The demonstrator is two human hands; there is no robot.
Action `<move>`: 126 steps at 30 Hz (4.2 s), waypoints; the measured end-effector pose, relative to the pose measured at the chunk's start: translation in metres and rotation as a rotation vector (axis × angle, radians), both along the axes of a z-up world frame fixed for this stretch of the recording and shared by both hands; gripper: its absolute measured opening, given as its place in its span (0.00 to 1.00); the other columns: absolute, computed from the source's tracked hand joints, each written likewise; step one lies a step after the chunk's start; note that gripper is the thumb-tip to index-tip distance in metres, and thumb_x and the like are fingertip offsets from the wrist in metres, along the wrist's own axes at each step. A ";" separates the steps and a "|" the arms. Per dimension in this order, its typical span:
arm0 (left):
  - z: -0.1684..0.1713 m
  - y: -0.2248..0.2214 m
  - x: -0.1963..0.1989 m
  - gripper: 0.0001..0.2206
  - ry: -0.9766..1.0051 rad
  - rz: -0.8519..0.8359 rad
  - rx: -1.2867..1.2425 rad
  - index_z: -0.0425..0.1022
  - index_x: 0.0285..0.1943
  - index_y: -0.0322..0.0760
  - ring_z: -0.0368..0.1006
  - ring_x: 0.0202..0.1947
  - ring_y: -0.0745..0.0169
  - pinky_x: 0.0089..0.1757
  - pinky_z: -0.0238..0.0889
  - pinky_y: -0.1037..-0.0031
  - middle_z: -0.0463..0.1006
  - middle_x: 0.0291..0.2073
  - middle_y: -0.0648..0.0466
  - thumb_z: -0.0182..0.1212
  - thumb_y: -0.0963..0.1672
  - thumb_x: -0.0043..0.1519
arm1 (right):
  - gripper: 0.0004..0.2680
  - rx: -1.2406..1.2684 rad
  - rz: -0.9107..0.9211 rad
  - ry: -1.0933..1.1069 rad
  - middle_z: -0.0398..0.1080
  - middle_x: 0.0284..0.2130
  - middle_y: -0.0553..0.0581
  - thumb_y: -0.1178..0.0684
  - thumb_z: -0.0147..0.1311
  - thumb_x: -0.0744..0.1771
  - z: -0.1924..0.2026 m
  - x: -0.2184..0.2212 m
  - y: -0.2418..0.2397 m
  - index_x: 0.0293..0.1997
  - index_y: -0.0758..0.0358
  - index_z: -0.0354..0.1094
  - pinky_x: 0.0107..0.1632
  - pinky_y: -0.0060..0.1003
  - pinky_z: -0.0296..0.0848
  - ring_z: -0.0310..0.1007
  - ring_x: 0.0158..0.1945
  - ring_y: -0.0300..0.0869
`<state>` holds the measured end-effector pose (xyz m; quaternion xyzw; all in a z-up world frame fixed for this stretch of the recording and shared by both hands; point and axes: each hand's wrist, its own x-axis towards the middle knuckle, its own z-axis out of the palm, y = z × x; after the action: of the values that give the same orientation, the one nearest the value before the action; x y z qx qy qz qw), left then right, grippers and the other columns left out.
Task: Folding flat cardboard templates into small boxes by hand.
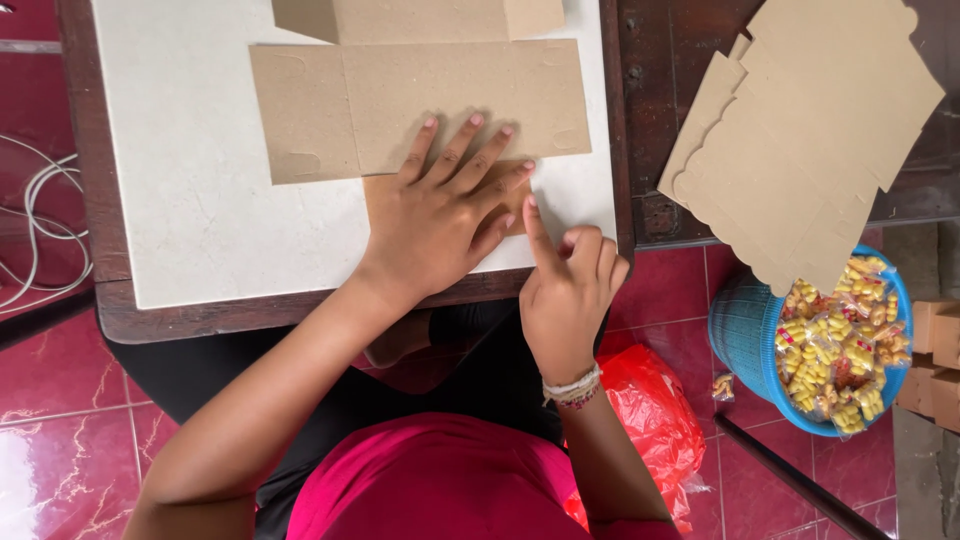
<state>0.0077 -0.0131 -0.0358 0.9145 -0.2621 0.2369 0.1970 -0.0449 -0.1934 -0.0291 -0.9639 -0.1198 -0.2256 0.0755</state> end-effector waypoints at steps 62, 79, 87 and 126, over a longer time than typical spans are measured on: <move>0.006 0.001 -0.002 0.29 0.063 0.054 0.119 0.54 0.80 0.40 0.55 0.76 0.50 0.70 0.34 0.43 0.65 0.75 0.53 0.51 0.53 0.73 | 0.16 -0.011 0.158 -0.009 0.63 0.38 0.58 0.64 0.57 0.62 0.020 0.042 0.016 0.55 0.65 0.73 0.41 0.49 0.67 0.66 0.38 0.53; 0.061 -0.013 -0.024 0.09 -0.044 -0.271 -0.409 0.80 0.40 0.44 0.80 0.44 0.57 0.49 0.73 0.64 0.81 0.34 0.59 0.57 0.47 0.69 | 0.11 0.084 0.134 -0.123 0.64 0.44 0.56 0.60 0.56 0.66 0.007 0.017 0.014 0.54 0.65 0.74 0.49 0.42 0.65 0.67 0.52 0.49; 0.038 0.006 -0.031 0.05 0.010 -0.110 -0.263 0.82 0.44 0.44 0.77 0.50 0.54 0.53 0.70 0.61 0.80 0.39 0.56 0.66 0.45 0.63 | 0.16 0.117 0.113 -0.053 0.61 0.44 0.54 0.65 0.51 0.64 0.008 0.018 0.012 0.59 0.64 0.69 0.48 0.42 0.62 0.63 0.50 0.48; 0.049 0.030 -0.056 0.09 -0.380 0.036 -0.302 0.85 0.37 0.44 0.80 0.50 0.57 0.66 0.42 0.35 0.84 0.33 0.57 0.60 0.44 0.68 | 0.06 1.051 0.500 0.368 0.80 0.37 0.61 0.58 0.63 0.67 0.035 0.041 -0.001 0.43 0.66 0.70 0.54 0.45 0.76 0.81 0.45 0.46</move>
<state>-0.0486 0.0164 0.0134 0.8182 -0.2396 0.4446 0.2746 -0.0037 -0.1947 0.0061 -0.7635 -0.2001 -0.0595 0.6111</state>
